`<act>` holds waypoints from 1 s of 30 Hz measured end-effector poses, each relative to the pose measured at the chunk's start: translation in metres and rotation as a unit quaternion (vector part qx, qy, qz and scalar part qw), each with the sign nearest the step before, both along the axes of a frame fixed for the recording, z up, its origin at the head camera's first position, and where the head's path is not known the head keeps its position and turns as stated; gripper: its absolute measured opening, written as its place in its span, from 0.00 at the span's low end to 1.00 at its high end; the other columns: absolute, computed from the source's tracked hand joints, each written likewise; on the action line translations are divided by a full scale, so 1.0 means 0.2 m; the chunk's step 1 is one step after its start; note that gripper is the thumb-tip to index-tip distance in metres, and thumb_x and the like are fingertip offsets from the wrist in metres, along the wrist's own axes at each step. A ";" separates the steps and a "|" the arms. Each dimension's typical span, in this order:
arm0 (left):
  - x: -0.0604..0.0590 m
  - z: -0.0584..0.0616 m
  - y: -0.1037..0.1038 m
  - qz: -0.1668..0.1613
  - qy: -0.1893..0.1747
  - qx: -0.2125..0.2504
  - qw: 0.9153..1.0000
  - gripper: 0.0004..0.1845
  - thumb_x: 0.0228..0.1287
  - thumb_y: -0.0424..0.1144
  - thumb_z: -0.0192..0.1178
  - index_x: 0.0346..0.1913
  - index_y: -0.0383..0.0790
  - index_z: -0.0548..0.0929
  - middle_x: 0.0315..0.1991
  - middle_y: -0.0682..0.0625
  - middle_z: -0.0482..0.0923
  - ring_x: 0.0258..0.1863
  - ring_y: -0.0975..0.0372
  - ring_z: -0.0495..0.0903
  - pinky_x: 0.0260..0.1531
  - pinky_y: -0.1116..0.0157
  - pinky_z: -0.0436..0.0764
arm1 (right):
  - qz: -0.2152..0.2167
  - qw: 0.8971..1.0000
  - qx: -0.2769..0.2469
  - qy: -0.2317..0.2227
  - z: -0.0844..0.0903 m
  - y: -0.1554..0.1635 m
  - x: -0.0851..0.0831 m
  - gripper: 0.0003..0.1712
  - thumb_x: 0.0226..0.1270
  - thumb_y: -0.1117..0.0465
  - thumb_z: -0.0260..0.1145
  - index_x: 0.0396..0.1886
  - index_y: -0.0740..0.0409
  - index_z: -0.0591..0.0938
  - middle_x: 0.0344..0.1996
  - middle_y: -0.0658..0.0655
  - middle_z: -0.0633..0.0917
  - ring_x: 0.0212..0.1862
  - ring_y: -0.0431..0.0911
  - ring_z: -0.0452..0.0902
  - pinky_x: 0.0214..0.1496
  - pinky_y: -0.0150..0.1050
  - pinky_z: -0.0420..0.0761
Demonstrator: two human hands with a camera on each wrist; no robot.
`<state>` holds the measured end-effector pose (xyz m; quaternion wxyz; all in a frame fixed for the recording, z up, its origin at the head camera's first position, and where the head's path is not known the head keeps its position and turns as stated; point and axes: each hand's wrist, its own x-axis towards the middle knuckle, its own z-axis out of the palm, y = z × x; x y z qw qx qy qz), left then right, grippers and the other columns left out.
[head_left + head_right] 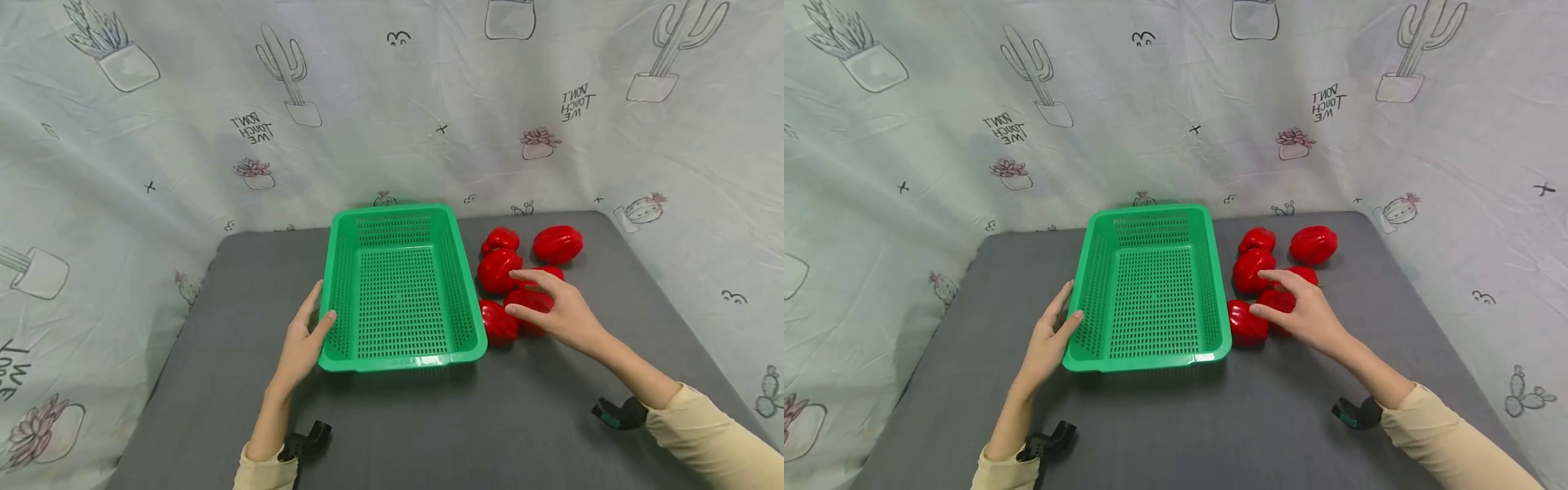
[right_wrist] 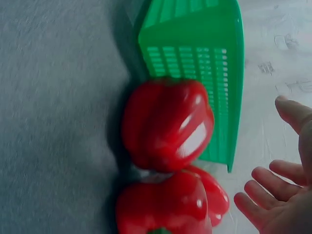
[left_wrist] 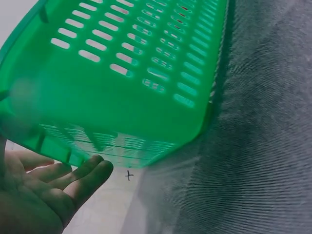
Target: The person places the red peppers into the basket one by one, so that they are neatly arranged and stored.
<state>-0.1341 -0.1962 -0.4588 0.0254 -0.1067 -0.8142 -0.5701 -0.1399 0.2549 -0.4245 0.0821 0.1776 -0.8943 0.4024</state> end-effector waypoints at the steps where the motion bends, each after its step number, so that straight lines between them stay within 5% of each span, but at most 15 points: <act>1: 0.00 0.01 0.00 -0.001 -0.010 0.011 1.000 0.35 0.76 0.42 0.53 0.79 0.49 0.50 0.75 0.46 0.54 0.68 0.53 0.63 0.58 0.53 0.71 | 0.007 1.000 -0.005 -0.006 0.00 -0.01 0.00 0.34 0.58 0.55 0.76 0.65 0.53 0.77 0.58 0.54 0.78 0.59 0.52 0.70 0.53 0.60 0.74; 8: 0.05 0.11 0.04 -0.023 -0.040 0.044 0.998 0.34 0.77 0.34 0.49 0.78 0.35 0.46 0.76 0.38 0.48 0.71 0.51 0.57 0.58 0.69 0.68 | 0.074 0.997 -0.004 -0.025 -0.08 -0.04 -0.03 0.40 0.54 0.54 0.79 0.66 0.57 0.75 0.60 0.54 0.78 0.58 0.55 0.73 0.52 0.54 0.79; 19: 0.00 -0.03 0.00 -0.012 -0.034 0.059 0.998 0.34 0.78 0.43 0.50 0.78 0.48 0.47 0.77 0.51 0.44 0.74 0.62 0.47 0.68 0.56 0.56 | 0.119 0.992 -0.017 -0.038 -0.15 -0.08 -0.06 0.43 0.50 0.53 0.81 0.64 0.61 0.76 0.58 0.56 0.80 0.57 0.52 0.75 0.53 0.50 0.78; 26: 0.01 -0.03 0.00 -0.012 -0.045 0.061 0.997 0.35 0.78 0.44 0.51 0.78 0.49 0.46 0.77 0.52 0.43 0.74 0.61 0.47 0.67 0.56 0.58 | 0.124 0.991 -0.002 -0.039 -0.17 -0.08 -0.07 0.45 0.47 0.49 0.82 0.64 0.61 0.76 0.58 0.55 0.80 0.58 0.51 0.75 0.53 0.45 0.79; 30: 0.03 0.02 0.01 -0.015 -0.053 0.055 0.997 0.35 0.78 0.40 0.50 0.78 0.44 0.46 0.77 0.48 0.44 0.74 0.58 0.47 0.67 0.53 0.57 | 0.129 0.991 -0.010 -0.045 -0.18 -0.08 -0.08 0.44 0.46 0.52 0.83 0.64 0.60 0.77 0.57 0.55 0.80 0.58 0.51 0.76 0.52 0.43 0.79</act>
